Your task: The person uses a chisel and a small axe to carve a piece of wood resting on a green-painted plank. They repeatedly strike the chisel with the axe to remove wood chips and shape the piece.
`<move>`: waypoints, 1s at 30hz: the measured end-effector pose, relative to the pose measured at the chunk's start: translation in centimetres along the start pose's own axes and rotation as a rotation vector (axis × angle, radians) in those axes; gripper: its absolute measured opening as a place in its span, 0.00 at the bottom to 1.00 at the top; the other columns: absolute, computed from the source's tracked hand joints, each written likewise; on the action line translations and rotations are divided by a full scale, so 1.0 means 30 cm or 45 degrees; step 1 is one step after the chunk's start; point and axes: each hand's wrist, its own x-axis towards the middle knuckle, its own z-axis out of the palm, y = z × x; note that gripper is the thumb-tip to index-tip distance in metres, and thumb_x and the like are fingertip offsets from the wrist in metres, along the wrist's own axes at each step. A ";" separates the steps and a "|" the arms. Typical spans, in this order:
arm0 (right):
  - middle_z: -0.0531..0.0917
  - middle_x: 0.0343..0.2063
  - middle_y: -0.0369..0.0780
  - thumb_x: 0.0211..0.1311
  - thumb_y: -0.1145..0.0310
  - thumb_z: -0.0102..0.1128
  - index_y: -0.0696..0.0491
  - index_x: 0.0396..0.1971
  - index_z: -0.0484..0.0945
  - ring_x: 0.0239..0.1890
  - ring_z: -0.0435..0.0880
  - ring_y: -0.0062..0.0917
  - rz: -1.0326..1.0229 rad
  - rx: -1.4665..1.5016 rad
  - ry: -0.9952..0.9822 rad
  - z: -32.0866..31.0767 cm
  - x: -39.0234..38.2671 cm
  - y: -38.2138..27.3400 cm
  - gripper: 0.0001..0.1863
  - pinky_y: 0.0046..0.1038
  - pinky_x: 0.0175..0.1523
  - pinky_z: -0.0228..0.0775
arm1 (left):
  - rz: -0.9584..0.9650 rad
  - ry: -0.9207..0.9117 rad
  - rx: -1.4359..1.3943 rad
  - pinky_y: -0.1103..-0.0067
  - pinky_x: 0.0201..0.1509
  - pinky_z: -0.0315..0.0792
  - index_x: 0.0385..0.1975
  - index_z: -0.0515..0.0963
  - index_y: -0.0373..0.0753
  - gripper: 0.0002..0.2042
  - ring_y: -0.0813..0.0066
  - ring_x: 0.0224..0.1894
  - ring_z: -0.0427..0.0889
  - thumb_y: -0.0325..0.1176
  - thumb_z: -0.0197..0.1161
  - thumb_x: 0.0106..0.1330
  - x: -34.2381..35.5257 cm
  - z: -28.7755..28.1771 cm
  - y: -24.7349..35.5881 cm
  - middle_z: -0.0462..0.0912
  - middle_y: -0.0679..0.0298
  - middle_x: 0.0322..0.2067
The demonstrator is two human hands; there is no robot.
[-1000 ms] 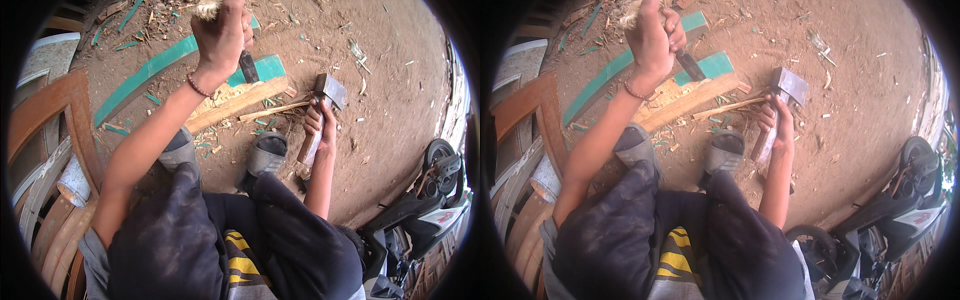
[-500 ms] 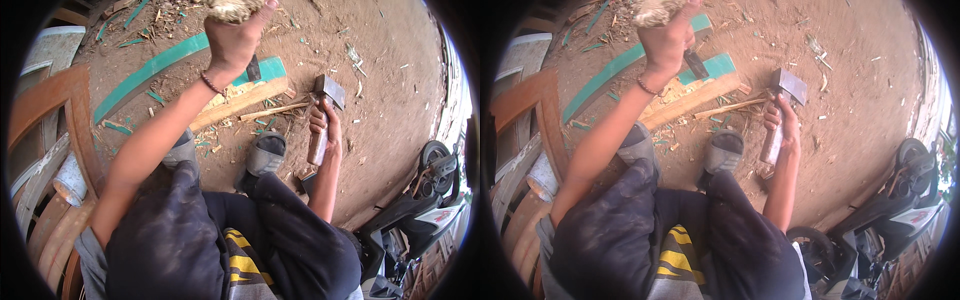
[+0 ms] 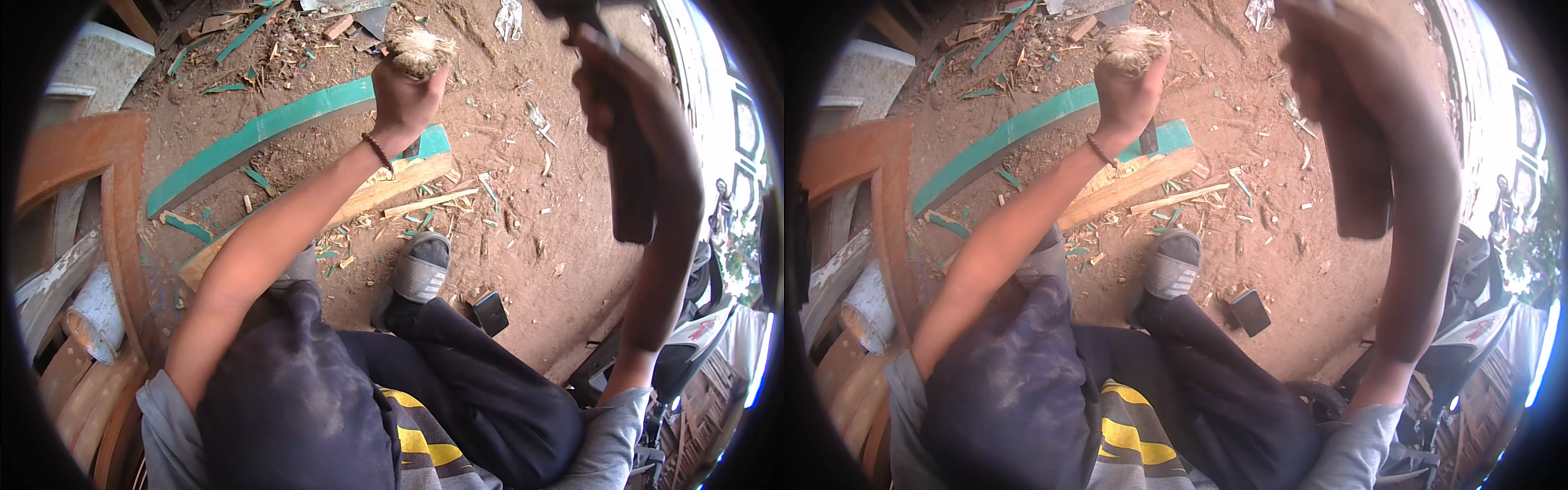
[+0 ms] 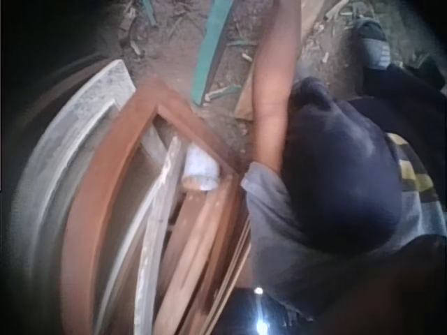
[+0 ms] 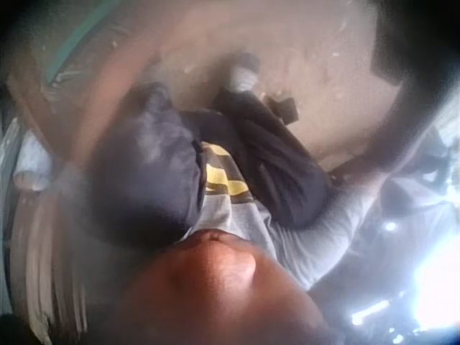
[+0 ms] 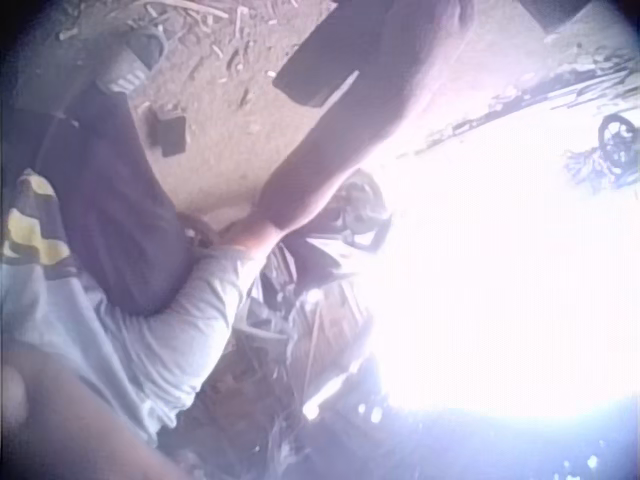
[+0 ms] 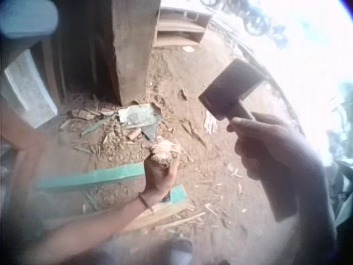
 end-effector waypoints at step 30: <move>0.74 0.21 0.28 0.66 0.58 0.57 0.52 0.40 0.75 0.18 0.71 0.09 -0.165 -0.147 -0.257 0.364 0.042 -0.405 0.13 0.14 0.22 0.64 | -0.409 -0.074 0.090 0.75 0.24 0.72 0.18 0.76 0.35 0.06 0.76 0.19 0.78 0.28 0.59 0.54 0.096 -0.347 0.001 0.80 0.61 0.16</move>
